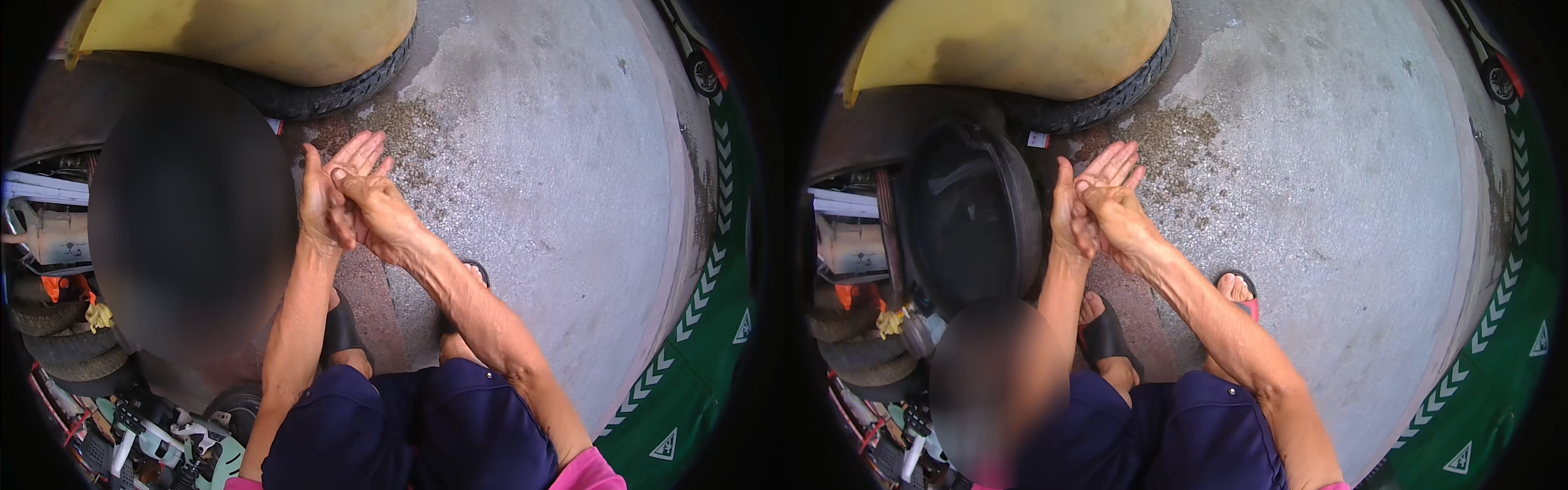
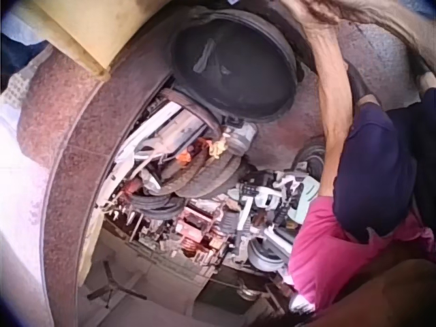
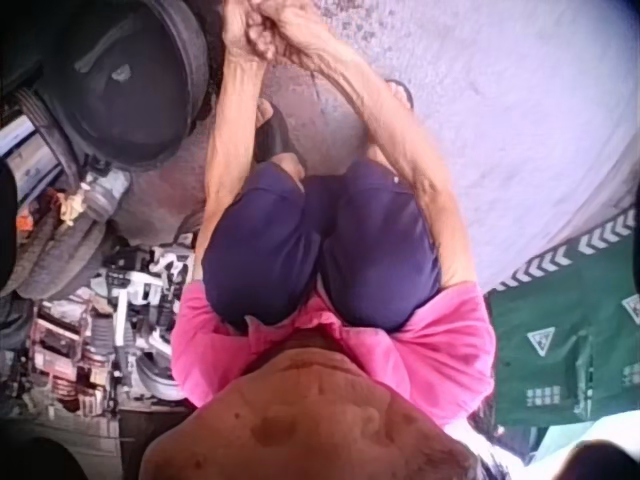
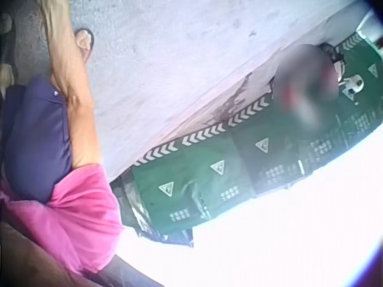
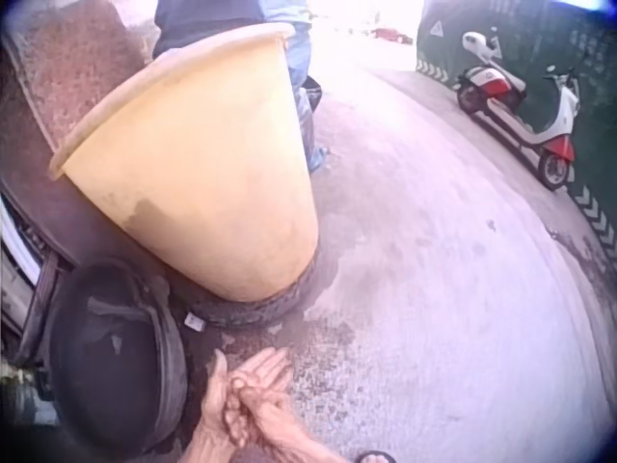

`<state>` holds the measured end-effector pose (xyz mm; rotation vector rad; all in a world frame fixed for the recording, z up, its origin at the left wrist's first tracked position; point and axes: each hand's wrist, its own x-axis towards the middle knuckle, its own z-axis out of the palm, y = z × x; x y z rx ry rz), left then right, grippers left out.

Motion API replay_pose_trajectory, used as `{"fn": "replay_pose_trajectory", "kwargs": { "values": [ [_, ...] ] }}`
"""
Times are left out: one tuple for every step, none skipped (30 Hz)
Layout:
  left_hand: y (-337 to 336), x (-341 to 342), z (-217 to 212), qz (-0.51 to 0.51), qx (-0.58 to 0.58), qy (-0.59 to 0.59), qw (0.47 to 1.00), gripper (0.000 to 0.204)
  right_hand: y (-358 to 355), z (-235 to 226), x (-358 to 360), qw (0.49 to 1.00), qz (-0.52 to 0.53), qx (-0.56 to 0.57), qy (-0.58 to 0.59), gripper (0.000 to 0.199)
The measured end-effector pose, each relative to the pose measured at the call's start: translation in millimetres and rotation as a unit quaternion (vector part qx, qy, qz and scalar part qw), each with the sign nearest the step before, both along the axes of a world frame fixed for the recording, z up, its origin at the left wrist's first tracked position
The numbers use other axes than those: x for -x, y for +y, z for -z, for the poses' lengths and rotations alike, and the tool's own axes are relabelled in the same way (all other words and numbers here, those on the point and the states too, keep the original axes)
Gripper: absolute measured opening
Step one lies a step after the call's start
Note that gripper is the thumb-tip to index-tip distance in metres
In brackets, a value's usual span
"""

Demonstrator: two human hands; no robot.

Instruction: The person sits on the floor of a cluttered workshop and uses a T-handle tool to tighten a small cylindrical component. They repeatedly insert and remove the tool, adjust the component, and inspect the fit. The person then stands, walks to a scooter, wipes their hands with a cloth, and rubs their hands together.

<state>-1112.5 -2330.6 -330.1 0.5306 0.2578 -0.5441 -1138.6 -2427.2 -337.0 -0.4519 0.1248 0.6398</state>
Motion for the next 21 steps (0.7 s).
{"fn": "replay_pose_trajectory", "kwargs": {
  "values": [
    [-0.3, 7.4, 7.2, 0.01, 0.134, 0.025, 0.991, 0.083, 1.8, 5.1, -4.8, 0.977, 0.024, -0.193, 0.09, 0.029],
    [-8.0, 14.3, -0.4, 0.0, 0.11, 0.001, 0.994, 0.079, 2.7, -13.1, -12.3, 0.974, 0.053, -0.123, 0.181, 0.032],
    [-14.0, 23.6, -10.1, -0.021, 0.018, 0.026, 0.999, 0.078, 0.2, -10.7, -17.8, 0.98, 0.118, -0.079, 0.14, 0.04],
    [-26.0, 26.1, -25.6, -0.032, -0.068, 0.043, 0.996, 0.077, -5.0, 11.4, -27.3, 0.974, 0.187, -0.069, 0.108, 0.052],
    [-20.0, 29.8, -16.0, -0.023, 0.038, 0.078, 0.996, 0.076, -4.9, 13.0, -28.5, 0.973, 0.205, -0.053, 0.095, 0.057],
    [-13.0, 30.0, -6.9, -0.028, 0.072, 0.053, 0.996, 0.076, -4.7, 14.0, -28.2, 0.971, 0.223, -0.037, 0.081, 0.061],
    [-3.0, 23.6, 3.8, -0.035, 0.106, 0.026, 0.993, 0.075, 6.4, -2.5, -11.6, 0.976, 0.183, -0.079, 0.083, 0.06],
    [3.7, 15.1, 10.3, -0.044, 0.143, -0.003, 0.989, 0.074, 13.9, -20.0, 4.2, 0.98, 0.139, -0.119, 0.082, 0.059],
    [12.4, 10.2, 13.7, -0.066, 0.161, -0.012, 0.985, 0.075, 14.7, -18.0, 3.0, 0.979, 0.139, -0.118, 0.091, 0.057],
    [12.4, 10.7, 10.6, -0.059, 0.151, -0.03, 0.986, 0.071, 12.0, -15.5, -0.1, 0.977, 0.148, -0.116, 0.097, 0.056],
    [7.5, 12.6, 9.0, -0.062, 0.132, 0.036, 0.989, 0.067, 8.8, -11.0, -5.4, 0.976, 0.156, -0.114, 0.103, 0.055],
    [-1.8, 16.8, 8.3, -0.065, 0.111, 0.102, 0.986, 0.063, 5.0, -4.9, -12.8, 0.974, 0.165, -0.112, 0.108, 0.053],
    [-15.5, 31.8, 5.0, -0.055, 0.37, 0.043, 0.926, 0.059, -1.4, 0.1, -36.1, 0.965, 0.215, -0.099, 0.111, 0.053],
    [-16.5, 33.2, -1.1, -0.045, 0.248, 0.155, 0.955, 0.06, -6.4, 0.5, -39.9, 0.958, 0.256, -0.054, 0.117, 0.052],
    [-13.7, 29.4, -0.9, -0.07, 0.193, 0.129, 0.97, 0.064, -1.3, -0.9, -29.2, 0.949, 0.234, -0.131, 0.163, 0.049],
    [-11.7, 20.6, -0.1, -0.093, 0.143, 0.1, 0.98, 0.068, 2.3, -4.0, -19.1, 0.934, 0.212, -0.203, 0.202, 0.047],
    [-2.2, 18.2, 6.9, -0.046, 0.152, 0.014, 0.987, 0.075, 8.0, -3.5, -14.7, 0.938, 0.193, -0.213, 0.192, 0.048],
    [8.0, 17.2, 13.0, -0.069, 0.166, 0.019, 0.983, 0.078, 16.0, -2.3, -11.4, 0.942, 0.173, -0.224, 0.182, 0.049],
    [4.5, 18.1, 9.4, -0.064, 0.174, 0.052, 0.981, 0.078, 23.2, -6.3, -6.6, 0.942, 0.164, -0.234, 0.175, 0.05],
    [-2.0, 19.6, 6.6, -0.059, 0.18, 0.085, 0.978, 0.079, 27.5, -10.0, -4.6, 0.942, 0.155, -0.244, 0.167, 0.052],
    [-6.5, 21.1, 2.7, -0.035, 0.175, 0.075, 0.981, 0.077, 26.1, -10.0, -16.3, 0.969, 0.22, -0.038, 0.107, 0.061]
  ]
}}
